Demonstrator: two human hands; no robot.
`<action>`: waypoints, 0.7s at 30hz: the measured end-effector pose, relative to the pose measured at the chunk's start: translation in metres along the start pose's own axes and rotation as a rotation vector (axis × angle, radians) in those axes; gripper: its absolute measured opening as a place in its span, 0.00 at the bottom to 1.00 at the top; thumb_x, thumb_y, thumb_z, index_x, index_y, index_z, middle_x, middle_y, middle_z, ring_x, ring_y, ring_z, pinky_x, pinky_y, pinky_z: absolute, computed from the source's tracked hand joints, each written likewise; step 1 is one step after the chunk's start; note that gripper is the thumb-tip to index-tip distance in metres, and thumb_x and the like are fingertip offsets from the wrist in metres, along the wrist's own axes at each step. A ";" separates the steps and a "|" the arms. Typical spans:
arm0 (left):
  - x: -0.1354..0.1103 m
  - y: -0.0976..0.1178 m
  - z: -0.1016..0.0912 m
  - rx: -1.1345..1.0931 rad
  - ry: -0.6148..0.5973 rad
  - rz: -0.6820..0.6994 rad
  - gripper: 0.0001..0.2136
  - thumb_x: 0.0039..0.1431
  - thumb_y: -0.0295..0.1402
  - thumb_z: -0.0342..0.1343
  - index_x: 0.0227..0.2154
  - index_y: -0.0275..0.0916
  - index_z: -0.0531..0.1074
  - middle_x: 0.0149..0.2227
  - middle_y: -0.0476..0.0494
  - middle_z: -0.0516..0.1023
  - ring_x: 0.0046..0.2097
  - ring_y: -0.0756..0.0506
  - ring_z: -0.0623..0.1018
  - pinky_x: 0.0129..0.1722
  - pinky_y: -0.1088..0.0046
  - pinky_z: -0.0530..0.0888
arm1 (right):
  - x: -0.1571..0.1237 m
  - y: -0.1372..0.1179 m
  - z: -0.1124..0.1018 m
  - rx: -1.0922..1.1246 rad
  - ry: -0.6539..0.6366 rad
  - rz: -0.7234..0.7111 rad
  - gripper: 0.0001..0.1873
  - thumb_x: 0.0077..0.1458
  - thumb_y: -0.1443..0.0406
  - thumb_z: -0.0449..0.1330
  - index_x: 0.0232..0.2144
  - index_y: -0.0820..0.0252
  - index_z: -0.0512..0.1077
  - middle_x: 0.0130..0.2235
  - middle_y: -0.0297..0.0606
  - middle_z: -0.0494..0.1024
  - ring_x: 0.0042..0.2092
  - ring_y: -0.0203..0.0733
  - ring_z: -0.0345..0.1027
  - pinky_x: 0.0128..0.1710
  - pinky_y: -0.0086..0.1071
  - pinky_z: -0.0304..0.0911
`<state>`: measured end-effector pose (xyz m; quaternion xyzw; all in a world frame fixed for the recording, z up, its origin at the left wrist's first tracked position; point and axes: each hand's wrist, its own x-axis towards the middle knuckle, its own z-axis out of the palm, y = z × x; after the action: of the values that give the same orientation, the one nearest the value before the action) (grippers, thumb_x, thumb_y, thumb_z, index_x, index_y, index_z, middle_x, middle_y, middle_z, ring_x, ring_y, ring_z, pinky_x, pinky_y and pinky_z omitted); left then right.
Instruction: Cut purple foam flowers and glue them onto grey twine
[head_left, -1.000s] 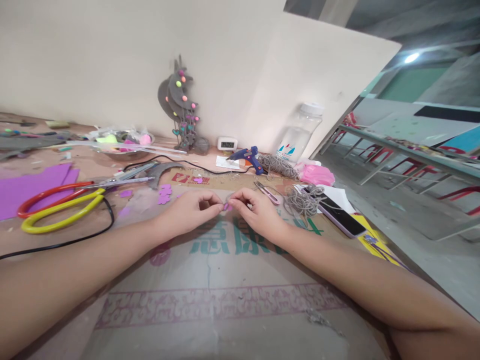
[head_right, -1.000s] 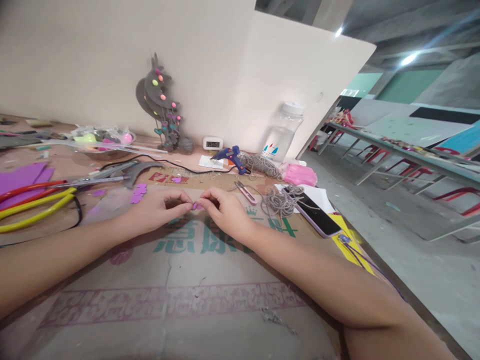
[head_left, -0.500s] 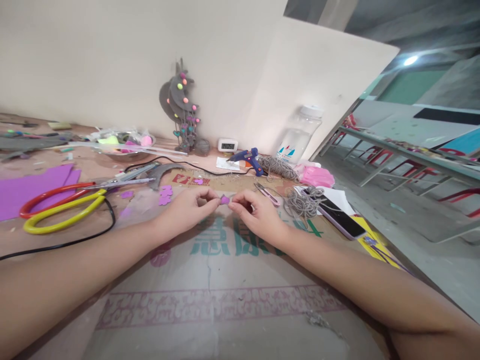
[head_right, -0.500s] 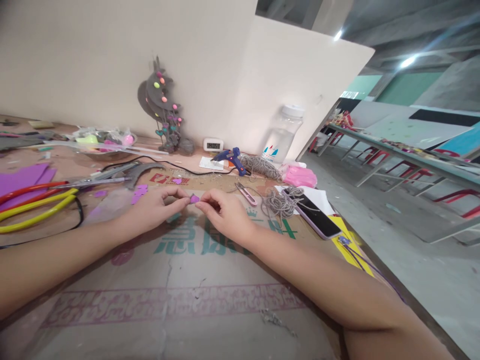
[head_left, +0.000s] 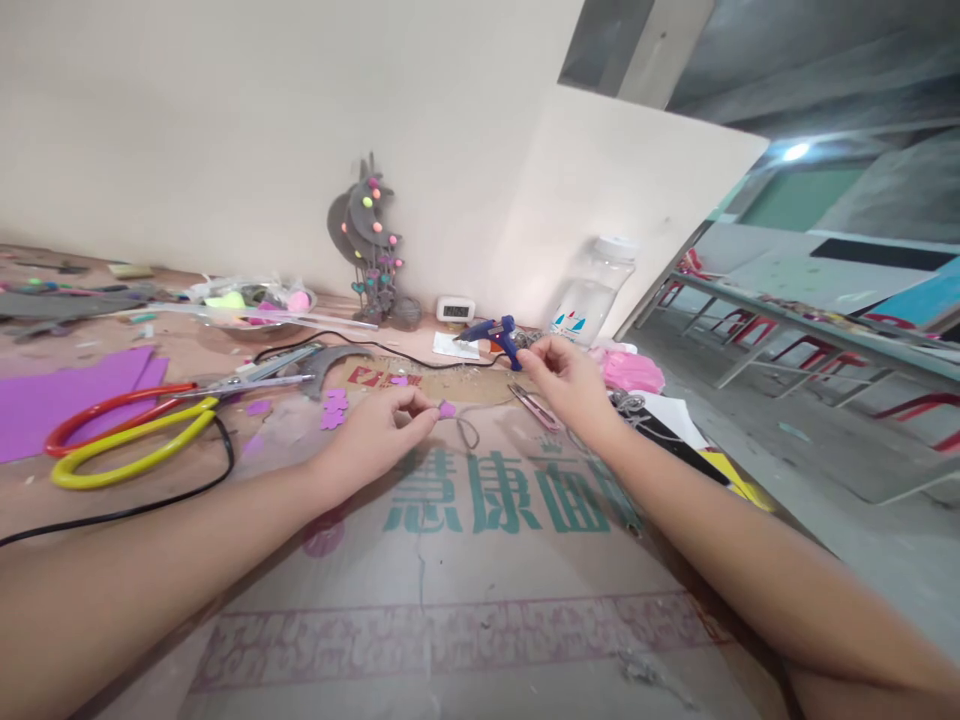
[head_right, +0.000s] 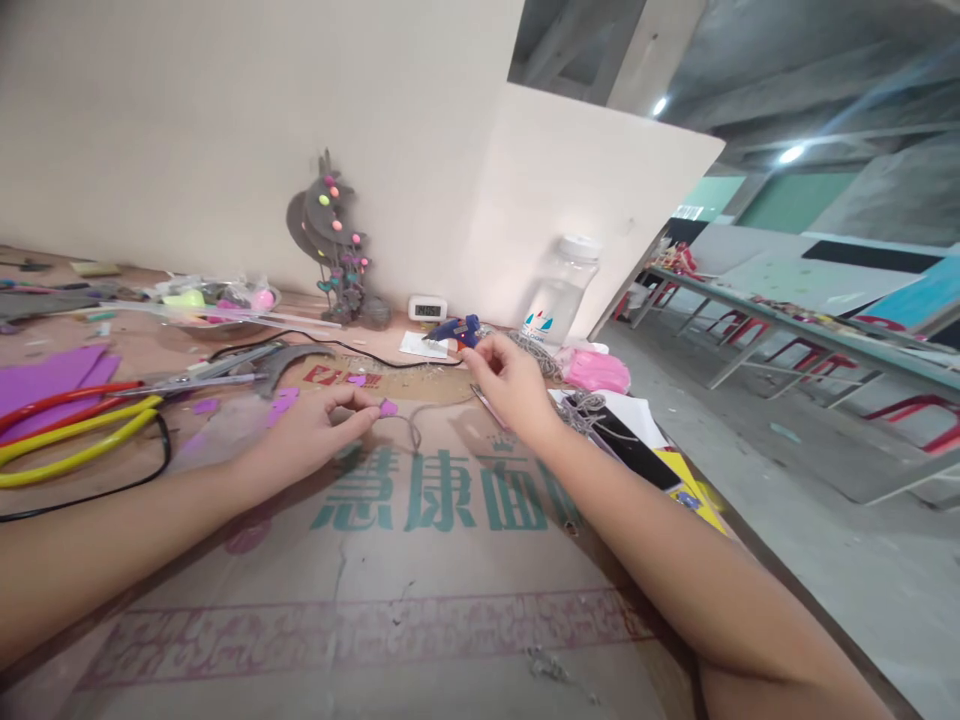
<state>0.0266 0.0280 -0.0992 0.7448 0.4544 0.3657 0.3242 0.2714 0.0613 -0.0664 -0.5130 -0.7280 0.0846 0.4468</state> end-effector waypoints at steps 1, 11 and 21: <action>0.000 0.000 0.000 -0.005 -0.006 -0.003 0.09 0.56 0.36 0.50 0.27 0.38 0.70 0.29 0.49 0.76 0.32 0.47 0.74 0.33 0.74 0.69 | 0.006 0.007 -0.004 -0.004 0.004 0.033 0.11 0.55 0.60 0.56 0.24 0.59 0.64 0.22 0.30 0.65 0.25 0.35 0.58 0.26 0.29 0.53; 0.001 -0.006 0.002 -0.029 -0.021 -0.001 0.09 0.56 0.37 0.50 0.27 0.39 0.70 0.29 0.48 0.76 0.32 0.47 0.75 0.32 0.73 0.69 | 0.018 0.047 -0.007 -0.055 -0.094 0.193 0.06 0.52 0.64 0.56 0.25 0.59 0.65 0.25 0.35 0.75 0.28 0.38 0.69 0.32 0.32 0.64; 0.002 -0.010 0.004 -0.068 -0.043 -0.007 0.09 0.57 0.38 0.50 0.28 0.39 0.70 0.29 0.49 0.75 0.31 0.48 0.74 0.32 0.73 0.68 | 0.059 0.074 0.016 -0.280 -0.070 0.210 0.09 0.54 0.63 0.56 0.33 0.64 0.73 0.32 0.40 0.77 0.34 0.42 0.70 0.35 0.32 0.61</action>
<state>0.0259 0.0335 -0.1091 0.7396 0.4372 0.3635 0.3602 0.3051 0.1493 -0.0855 -0.6402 -0.6900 0.0465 0.3344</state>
